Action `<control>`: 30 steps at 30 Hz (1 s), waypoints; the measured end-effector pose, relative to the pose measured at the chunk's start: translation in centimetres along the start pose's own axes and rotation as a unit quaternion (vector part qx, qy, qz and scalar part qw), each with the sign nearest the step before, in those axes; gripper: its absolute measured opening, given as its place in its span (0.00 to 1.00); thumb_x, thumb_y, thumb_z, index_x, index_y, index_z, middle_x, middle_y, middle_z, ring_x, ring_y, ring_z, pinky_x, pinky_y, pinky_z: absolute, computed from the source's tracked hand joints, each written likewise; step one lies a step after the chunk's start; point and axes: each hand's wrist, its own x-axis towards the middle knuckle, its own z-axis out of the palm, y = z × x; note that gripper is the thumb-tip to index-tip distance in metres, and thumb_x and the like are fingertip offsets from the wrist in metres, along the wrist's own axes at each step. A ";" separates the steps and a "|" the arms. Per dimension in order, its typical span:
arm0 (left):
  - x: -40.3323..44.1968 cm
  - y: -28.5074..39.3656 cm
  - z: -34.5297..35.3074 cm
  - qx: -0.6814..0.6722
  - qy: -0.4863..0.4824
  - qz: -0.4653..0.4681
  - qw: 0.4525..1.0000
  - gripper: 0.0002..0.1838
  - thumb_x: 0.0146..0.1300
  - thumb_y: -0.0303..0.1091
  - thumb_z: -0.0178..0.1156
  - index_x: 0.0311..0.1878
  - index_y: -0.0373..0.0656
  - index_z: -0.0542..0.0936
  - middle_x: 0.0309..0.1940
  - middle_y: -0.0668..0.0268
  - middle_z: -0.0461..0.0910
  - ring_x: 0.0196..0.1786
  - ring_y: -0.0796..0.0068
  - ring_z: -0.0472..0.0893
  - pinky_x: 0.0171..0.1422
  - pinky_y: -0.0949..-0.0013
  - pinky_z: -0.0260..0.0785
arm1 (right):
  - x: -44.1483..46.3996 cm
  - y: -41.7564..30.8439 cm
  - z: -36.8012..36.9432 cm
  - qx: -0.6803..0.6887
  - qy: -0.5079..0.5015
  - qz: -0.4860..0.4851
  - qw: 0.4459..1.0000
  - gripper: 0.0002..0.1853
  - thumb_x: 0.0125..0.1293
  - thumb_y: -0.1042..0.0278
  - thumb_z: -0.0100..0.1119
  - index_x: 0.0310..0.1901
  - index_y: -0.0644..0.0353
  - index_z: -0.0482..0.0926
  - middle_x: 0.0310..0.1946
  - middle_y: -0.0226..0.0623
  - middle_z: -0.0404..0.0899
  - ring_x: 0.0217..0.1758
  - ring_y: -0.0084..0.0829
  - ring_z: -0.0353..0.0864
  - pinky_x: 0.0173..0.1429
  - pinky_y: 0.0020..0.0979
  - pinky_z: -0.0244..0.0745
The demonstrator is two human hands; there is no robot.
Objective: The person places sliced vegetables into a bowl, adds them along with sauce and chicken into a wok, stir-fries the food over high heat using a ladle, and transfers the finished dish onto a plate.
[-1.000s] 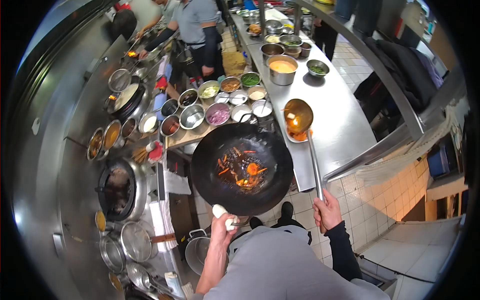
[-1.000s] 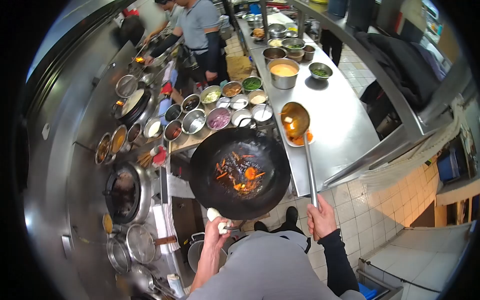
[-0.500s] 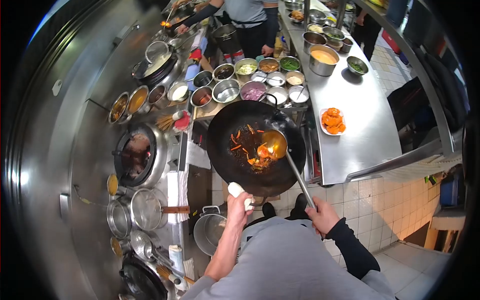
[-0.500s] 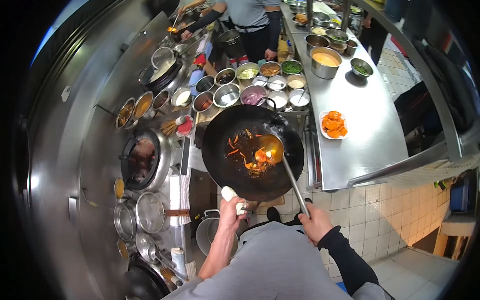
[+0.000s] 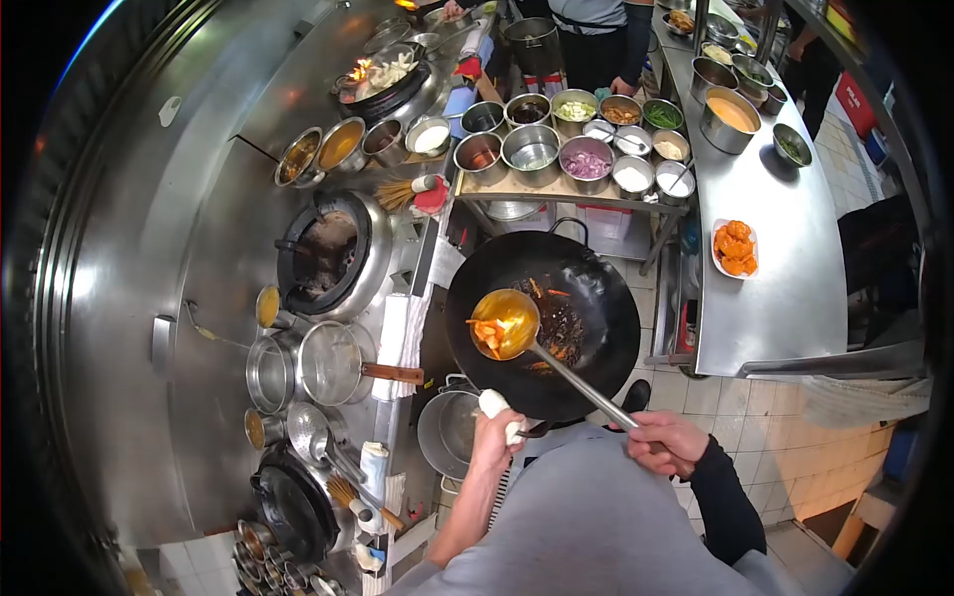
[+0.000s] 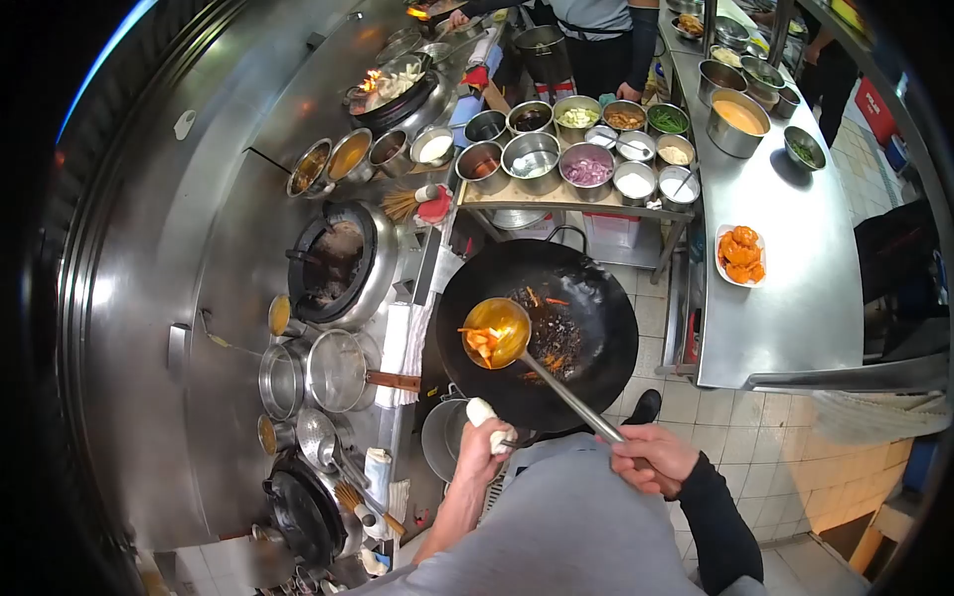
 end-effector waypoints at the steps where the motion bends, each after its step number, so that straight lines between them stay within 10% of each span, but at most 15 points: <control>1: -0.4 0.2 -0.4 -0.010 0.002 -0.008 1.000 0.05 0.60 0.26 0.62 0.36 0.37 0.76 0.24 0.60 0.80 0.17 0.74 0.75 0.14 0.73 0.60 | 0.5 0.0 0.2 -0.014 0.013 0.008 1.000 0.17 0.81 0.73 0.47 0.66 0.65 0.71 0.30 0.31 0.68 0.17 0.14 0.61 0.16 0.21 0.59; 8: -0.5 0.6 -0.3 -0.024 0.014 0.007 1.000 0.05 0.59 0.26 0.62 0.33 0.35 0.77 0.22 0.58 0.81 0.17 0.73 0.76 0.16 0.72 0.61 | 2.3 -0.1 0.1 -0.211 0.204 -0.093 0.951 0.10 0.78 0.70 0.52 0.55 0.61 0.74 0.23 0.27 0.68 0.15 0.18 0.66 0.16 0.26 0.63; 12: 0.4 1.1 1.1 0.001 0.002 0.033 0.999 0.06 0.60 0.26 0.61 0.37 0.36 0.74 0.24 0.56 0.80 0.18 0.74 0.76 0.16 0.73 0.62 | 6.3 0.0 -0.8 -0.447 0.327 -0.175 0.814 0.16 0.75 0.65 0.54 0.55 0.69 0.71 0.20 0.45 0.76 0.14 0.34 0.78 0.17 0.39 0.72; 23: 4.5 1.6 2.4 0.015 -0.015 0.010 1.000 0.07 0.60 0.24 0.60 0.41 0.39 0.74 0.26 0.64 0.78 0.20 0.77 0.76 0.15 0.75 0.60 | 6.5 0.1 0.3 -0.333 0.155 -0.155 0.917 0.11 0.78 0.69 0.52 0.57 0.61 0.72 0.17 0.27 0.66 0.11 0.22 0.67 0.15 0.31 0.65; 27: 4.0 1.7 1.3 0.006 -0.025 0.005 1.000 0.07 0.60 0.26 0.61 0.40 0.40 0.75 0.26 0.63 0.79 0.22 0.76 0.77 0.16 0.75 0.60 | 7.7 0.6 -2.3 -0.313 0.251 -0.168 0.901 0.18 0.78 0.68 0.52 0.65 0.62 0.72 0.18 0.27 0.66 0.13 0.21 0.68 0.16 0.31 0.66; 30: 3.2 2.3 1.4 -0.004 -0.021 0.001 1.000 0.06 0.61 0.26 0.61 0.40 0.40 0.75 0.25 0.63 0.79 0.21 0.75 0.77 0.16 0.74 0.61 | 12.4 2.8 -10.0 -0.526 0.344 -0.393 0.671 0.22 0.77 0.67 0.53 0.69 0.63 0.71 0.18 0.34 0.70 0.13 0.28 0.75 0.16 0.33 0.69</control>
